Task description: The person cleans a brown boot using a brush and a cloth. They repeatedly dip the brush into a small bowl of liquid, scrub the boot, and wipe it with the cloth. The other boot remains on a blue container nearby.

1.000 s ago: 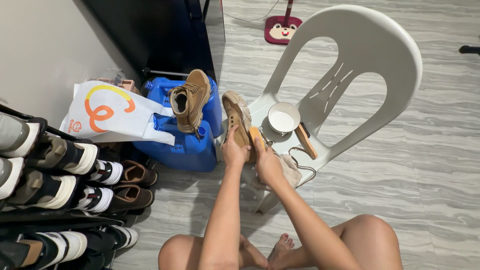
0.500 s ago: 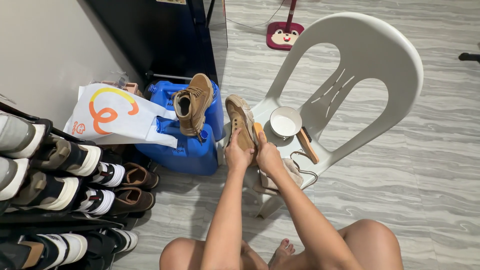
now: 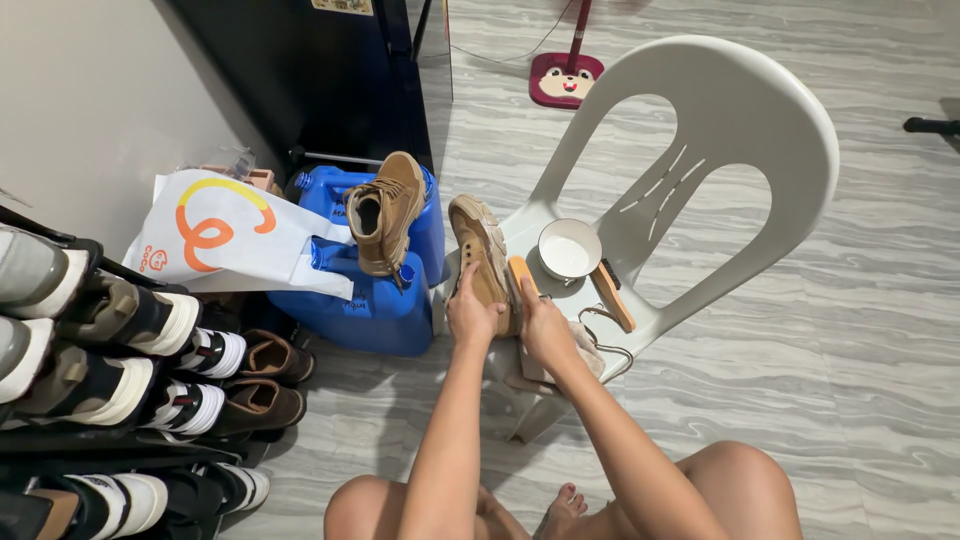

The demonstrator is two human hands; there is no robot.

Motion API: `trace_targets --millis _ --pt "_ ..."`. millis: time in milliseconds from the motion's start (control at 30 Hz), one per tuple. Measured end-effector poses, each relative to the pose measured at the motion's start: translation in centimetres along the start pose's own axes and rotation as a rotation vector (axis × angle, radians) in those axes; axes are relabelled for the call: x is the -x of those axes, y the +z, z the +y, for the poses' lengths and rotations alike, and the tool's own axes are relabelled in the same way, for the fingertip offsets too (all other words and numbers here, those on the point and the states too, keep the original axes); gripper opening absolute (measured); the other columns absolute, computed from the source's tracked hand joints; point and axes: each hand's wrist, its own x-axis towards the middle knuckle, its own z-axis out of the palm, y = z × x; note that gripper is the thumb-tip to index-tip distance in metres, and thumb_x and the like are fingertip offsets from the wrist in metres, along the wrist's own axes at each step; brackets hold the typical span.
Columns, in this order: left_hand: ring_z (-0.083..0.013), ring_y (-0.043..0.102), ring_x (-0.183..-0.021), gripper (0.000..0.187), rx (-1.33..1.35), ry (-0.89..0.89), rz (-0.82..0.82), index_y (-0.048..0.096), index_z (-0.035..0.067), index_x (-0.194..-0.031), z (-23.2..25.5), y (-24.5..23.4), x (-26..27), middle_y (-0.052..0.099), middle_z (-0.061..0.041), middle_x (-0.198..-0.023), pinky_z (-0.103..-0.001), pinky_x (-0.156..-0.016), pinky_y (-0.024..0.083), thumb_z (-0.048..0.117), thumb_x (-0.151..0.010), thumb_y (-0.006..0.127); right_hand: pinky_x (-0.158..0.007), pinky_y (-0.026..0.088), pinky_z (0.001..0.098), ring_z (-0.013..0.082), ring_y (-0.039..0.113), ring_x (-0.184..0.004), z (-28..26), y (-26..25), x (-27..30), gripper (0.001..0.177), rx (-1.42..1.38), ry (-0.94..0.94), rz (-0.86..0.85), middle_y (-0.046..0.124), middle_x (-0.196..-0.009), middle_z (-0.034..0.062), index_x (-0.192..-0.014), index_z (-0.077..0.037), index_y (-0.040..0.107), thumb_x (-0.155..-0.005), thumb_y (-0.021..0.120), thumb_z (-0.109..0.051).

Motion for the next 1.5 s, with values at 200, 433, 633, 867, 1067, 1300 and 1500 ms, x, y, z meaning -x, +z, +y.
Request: trace_targets --millis 200,433,633,867,1067,1300,1500 --pt "-0.0372 0.066 -0.114 0.092 -0.002 0.006 -0.011 0.048 0.035 -0.146 -0.1 -0.3 0.1 0.07 -0.017 -0.121 -0.046 -0.097 0.052 0.009 -0.069 0.09 -0.072 0.052 0.0559 0.0496 0.066 -0.082 -1.2 -0.6 0.6 0.057 0.058 -0.088 0.032 0.062 -0.105 0.0294 -0.154 -0.024 0.044 -0.099 0.053 -0.013" --pt "-0.037 0.067 -0.115 0.094 0.019 0.058 0.017 0.05 0.034 -0.144 -0.5 -0.7 0.0 0.071 -0.018 -0.12 -0.045 -0.099 0.051 0.012 -0.064 0.094 -0.078 0.054 0.0525 0.0426 0.069 -0.084 -1.5 -4.1 1.4 0.059 0.13 -0.031 -0.127 0.065 -0.1 0.0223 -0.155 -0.035 0.043 -0.099 0.052 -0.018" --pt "-0.0382 0.064 -0.118 0.094 0.013 0.033 -0.015 0.049 0.033 -0.146 -1.2 -0.4 -0.3 0.07 -0.019 -0.123 -0.046 -0.1 0.05 0.012 -0.066 0.093 -0.075 0.052 0.0525 0.0433 0.066 -0.085 -1.6 -3.0 -0.3 0.057 0.061 -0.15 -0.036 0.061 -0.105 0.0219 -0.153 -0.033 0.046 -0.099 0.056 -0.016" --pt "-0.0369 0.062 -0.122 0.096 0.035 0.06 -0.017 0.049 0.034 -0.144 -1.4 -1.2 -0.5 0.068 -0.016 -0.129 -0.045 -0.103 0.049 0.011 -0.063 0.095 -0.076 0.05 0.0486 0.0331 0.067 -0.084 0.3 -6.0 -1.6 0.07 0.09 -0.151 -0.269 0.062 -0.093 0.0126 -0.15 -0.046 0.047 -0.09 0.058 -0.012" --pt "-0.0357 0.063 -0.121 0.096 0.022 0.041 -0.054 0.048 0.035 -0.146 -1.5 -1.5 -0.7 0.068 -0.016 -0.129 -0.044 -0.102 0.049 0.013 -0.065 0.094 -0.073 0.049 0.0459 0.0308 0.06 -0.076 -0.4 -5.7 -3.4 0.058 0.067 -0.279 -0.155 0.055 -0.089 0.0107 -0.15 -0.046 0.047 -0.099 0.057 -0.018" --pt "-0.0387 0.065 -0.115 0.097 0.066 0.162 -0.005 0.05 0.033 -0.142 -2.1 -2.2 -0.6 0.07 -0.017 -0.124 -0.046 -0.096 0.053 0.013 -0.06 0.097 -0.077 0.049 0.0423 0.0233 0.063 -0.08 -0.4 -7.0 -4.6 0.058 -0.079 -0.285 -0.332 0.059 -0.085 0.007 -0.145 -0.045 0.054 -0.097 0.059 -0.013" --pt "-0.0363 0.068 -0.114 0.093 0.021 0.053 -0.078 0.05 0.035 -0.145 -2.4 -3.3 -1.0 0.071 -0.016 -0.123 -0.045 -0.096 0.054 0.015 -0.065 0.094 -0.078 0.049 0.0414 0.0256 0.062 -0.079 -0.2 -6.6 -5.2 0.054 -0.05 -0.318 -0.336 0.059 -0.09 0.009 -0.146 -0.042 0.054 -0.096 0.059 -0.022"
